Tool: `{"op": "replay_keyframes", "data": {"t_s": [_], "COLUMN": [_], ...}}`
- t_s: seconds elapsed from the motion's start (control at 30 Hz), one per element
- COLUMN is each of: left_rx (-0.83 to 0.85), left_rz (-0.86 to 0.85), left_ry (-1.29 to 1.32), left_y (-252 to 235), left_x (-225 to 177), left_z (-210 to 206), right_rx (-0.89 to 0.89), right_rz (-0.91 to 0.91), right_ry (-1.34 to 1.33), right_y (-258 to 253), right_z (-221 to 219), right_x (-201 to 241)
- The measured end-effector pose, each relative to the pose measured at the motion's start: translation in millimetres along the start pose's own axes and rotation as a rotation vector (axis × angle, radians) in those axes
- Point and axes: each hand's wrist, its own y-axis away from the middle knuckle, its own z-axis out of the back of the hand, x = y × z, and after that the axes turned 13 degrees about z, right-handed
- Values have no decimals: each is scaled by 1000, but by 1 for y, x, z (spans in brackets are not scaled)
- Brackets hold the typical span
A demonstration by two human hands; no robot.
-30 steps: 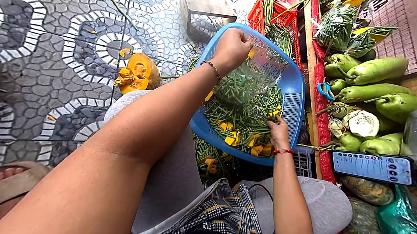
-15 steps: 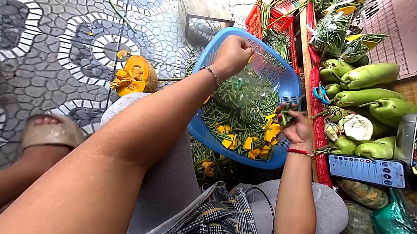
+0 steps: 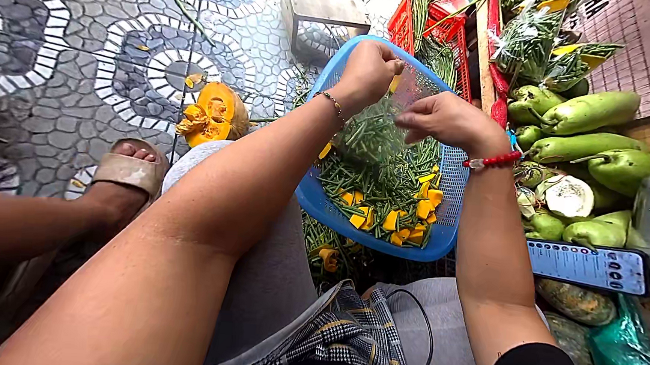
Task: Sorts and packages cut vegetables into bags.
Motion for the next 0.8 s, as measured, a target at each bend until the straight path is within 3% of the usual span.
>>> {"op": "replay_keyframes", "data": {"t_s": [0.07, 0.1, 0.2, 0.23, 0.27, 0.3, 0.37, 0.43, 0.53, 0.67, 0.8], "left_rx": [43, 63, -6, -55, -83, -89, -75, -54, -62, -43, 66], "left_rz": [-9, -8, 9, 6, -2, -19, -64, -101, -116, -104, -69], "left_ry": [141, 223, 393, 459, 513, 556, 592, 585, 590, 534, 486], "left_y": [3, 4, 0, -4, -6, -6, -3, 0, 0, 2, 11], "left_x": [-7, -11, -12, -10, -9, -9, -13, -17, -19, -19, -15], "left_z": [1, 2, 8, 9, 11, 12, 14, 14, 14, 12, 0], "right_rx": [-58, -190, -953, -1181, -1313, -1282, -891, -478, -125, -129, -113], "right_rz": [118, 210, 546, 574, 489, 324, 87, 72, 129, 153, -52], "right_ry": [130, 157, 100, 45, -12, -67, -122, -63, 159, 290, 308], "right_y": [15, 23, 21, 14, 8, 2, -17, -45, -72, -54, -17], "right_z": [10, 12, -7, -18, -34, -52, -93, -136, -194, -211, -177], "right_x": [4, 0, -34, -45, -54, -61, -71, -74, -72, -98, -127]}}
